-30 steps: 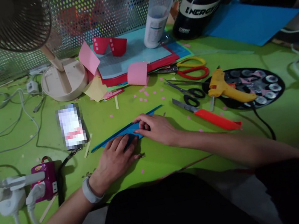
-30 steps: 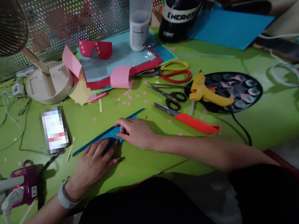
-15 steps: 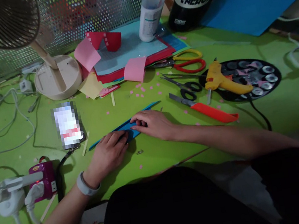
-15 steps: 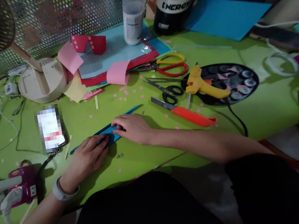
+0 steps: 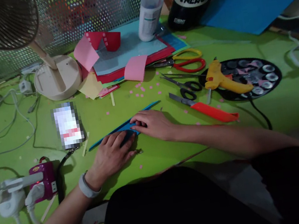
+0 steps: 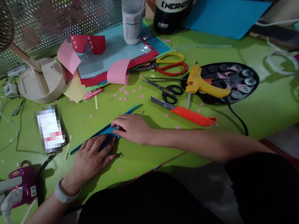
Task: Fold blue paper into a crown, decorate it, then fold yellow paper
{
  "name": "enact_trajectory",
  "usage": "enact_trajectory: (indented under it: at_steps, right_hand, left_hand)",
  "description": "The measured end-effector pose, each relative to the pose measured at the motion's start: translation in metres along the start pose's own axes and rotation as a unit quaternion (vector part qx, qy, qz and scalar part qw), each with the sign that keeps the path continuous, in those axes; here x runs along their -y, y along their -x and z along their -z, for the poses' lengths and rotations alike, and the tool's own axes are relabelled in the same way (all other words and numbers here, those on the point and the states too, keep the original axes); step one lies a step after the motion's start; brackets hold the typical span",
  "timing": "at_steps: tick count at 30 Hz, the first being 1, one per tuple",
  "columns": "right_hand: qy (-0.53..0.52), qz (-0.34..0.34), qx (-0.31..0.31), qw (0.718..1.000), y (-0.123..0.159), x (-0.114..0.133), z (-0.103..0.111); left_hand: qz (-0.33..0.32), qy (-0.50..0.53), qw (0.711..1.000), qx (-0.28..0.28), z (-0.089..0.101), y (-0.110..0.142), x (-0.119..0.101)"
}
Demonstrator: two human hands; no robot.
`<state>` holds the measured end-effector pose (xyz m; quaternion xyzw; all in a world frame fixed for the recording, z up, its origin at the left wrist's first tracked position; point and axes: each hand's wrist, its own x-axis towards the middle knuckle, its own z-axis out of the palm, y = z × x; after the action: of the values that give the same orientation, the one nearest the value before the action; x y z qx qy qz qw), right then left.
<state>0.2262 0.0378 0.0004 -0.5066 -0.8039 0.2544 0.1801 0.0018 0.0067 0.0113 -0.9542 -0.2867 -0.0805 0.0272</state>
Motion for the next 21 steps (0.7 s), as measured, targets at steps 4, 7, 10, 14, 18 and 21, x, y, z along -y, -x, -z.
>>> enact_trajectory:
  at_steps: [4, 7, 10, 14, 18, 21]
  right_hand:
    - [0.004, 0.005, 0.002, 1.0, 0.0, 0.0003, -0.0006]
    - [0.007, 0.007, 0.0, 1.0, -0.0002, 0.0, -0.0012]
    - [0.009, 0.01, -0.001, 1.0, -0.0001, -0.0008, -0.0018]
    - [0.012, 0.02, -0.006, 1.0, 0.0001, -0.0022, -0.0036]
    - [0.019, 0.035, -0.011, 0.999, -0.0011, -0.0033, -0.0056]
    - [0.018, 0.045, -0.026, 0.998, -0.0009, -0.003, -0.0021]
  left_hand:
    - [0.004, 0.002, 1.0, 0.007, 0.0023, -0.0011, -0.002]
    - [0.004, 0.007, 1.0, 0.003, 0.0031, -0.0015, -0.0024]
    - [0.007, 0.012, 1.0, 0.008, 0.0031, -0.0017, -0.0029]
    - [0.013, 0.009, 1.0, 0.011, 0.002, -0.0022, -0.0054]
    - [0.018, 0.002, 1.0, 0.002, 0.0011, -0.0033, -0.008]
    - [0.018, 0.003, 1.0, 0.001, 0.0008, -0.0033, -0.0085]
